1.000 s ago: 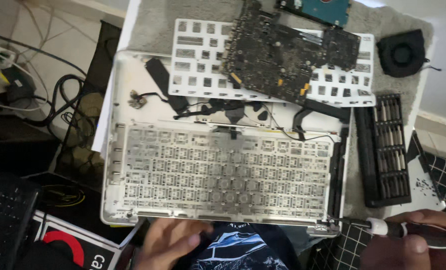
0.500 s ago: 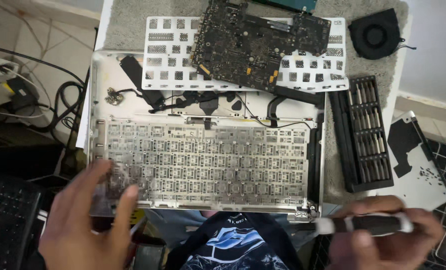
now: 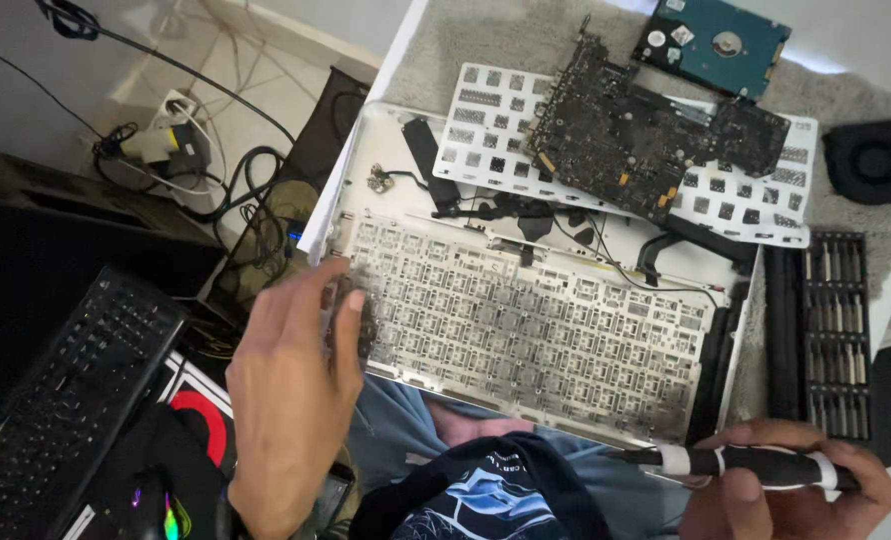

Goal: The person uses a screwdriver to remove screws from the back of a disassembled laptop keyboard frame. The person repeatedly unscrews and places screws aside while working on the laptop base.

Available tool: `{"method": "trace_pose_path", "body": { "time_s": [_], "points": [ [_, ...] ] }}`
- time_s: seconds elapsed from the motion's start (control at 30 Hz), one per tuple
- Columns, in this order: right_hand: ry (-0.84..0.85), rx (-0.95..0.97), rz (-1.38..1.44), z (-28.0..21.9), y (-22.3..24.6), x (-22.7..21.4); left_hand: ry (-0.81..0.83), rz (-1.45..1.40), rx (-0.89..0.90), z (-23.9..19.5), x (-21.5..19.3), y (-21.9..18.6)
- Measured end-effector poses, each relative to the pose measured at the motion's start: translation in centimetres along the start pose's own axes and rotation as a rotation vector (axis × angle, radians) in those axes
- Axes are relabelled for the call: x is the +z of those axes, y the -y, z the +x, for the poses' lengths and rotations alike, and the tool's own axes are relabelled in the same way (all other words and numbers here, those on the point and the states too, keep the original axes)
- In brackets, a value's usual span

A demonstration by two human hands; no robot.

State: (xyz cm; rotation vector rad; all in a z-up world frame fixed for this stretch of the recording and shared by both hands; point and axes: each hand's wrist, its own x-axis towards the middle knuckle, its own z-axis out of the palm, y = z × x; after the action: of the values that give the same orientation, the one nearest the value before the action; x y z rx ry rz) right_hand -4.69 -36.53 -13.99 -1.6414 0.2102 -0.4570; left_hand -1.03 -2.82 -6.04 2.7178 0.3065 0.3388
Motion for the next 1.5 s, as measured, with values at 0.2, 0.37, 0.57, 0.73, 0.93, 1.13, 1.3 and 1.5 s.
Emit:
{"method": "trace_pose_path", "body": {
  "time_s": [0.2,0.37,0.57,0.73,0.93,1.13,1.3,1.5],
  "points": [
    [-0.036,-0.001,0.014,-0.1,0.1,0.5,-0.082,-0.222,-0.043,0.6,-1.0,0.1],
    [-0.036,0.046,-0.123,-0.5,2.9,1.7,0.058,-0.91,-0.298,1.2,-1.9,0.3],
    [0.089,-0.003,-0.282,0.4,2.1,-0.3,0.342,-1.455,-0.074,-1.5,-1.0,1.1],
    [0.076,0.078,-0.254,0.5,2.8,-0.1,0.568,-1.409,-0.255,-3.5,-0.4,0.6],
    [0.11,-0.09,-0.226,0.2,0.3,-0.9,0.59,-1.036,-0.316,-4.4,1.7,2.0],
    [-0.062,-0.06,-0.035,0.2,-1.1,0.2,0.624,-1.12,-0.909,-4.6,0.4,-0.4],
    [-0.056,-0.101,0.073,0.4,-2.1,0.0,0.32,-1.097,-0.44,-6.8,4.2,2.5],
    [-0.056,0.018,0.029,-0.2,-0.4,0.3,0.114,-1.153,-0.394,-5.3,2.6,1.2]
  ]
}}
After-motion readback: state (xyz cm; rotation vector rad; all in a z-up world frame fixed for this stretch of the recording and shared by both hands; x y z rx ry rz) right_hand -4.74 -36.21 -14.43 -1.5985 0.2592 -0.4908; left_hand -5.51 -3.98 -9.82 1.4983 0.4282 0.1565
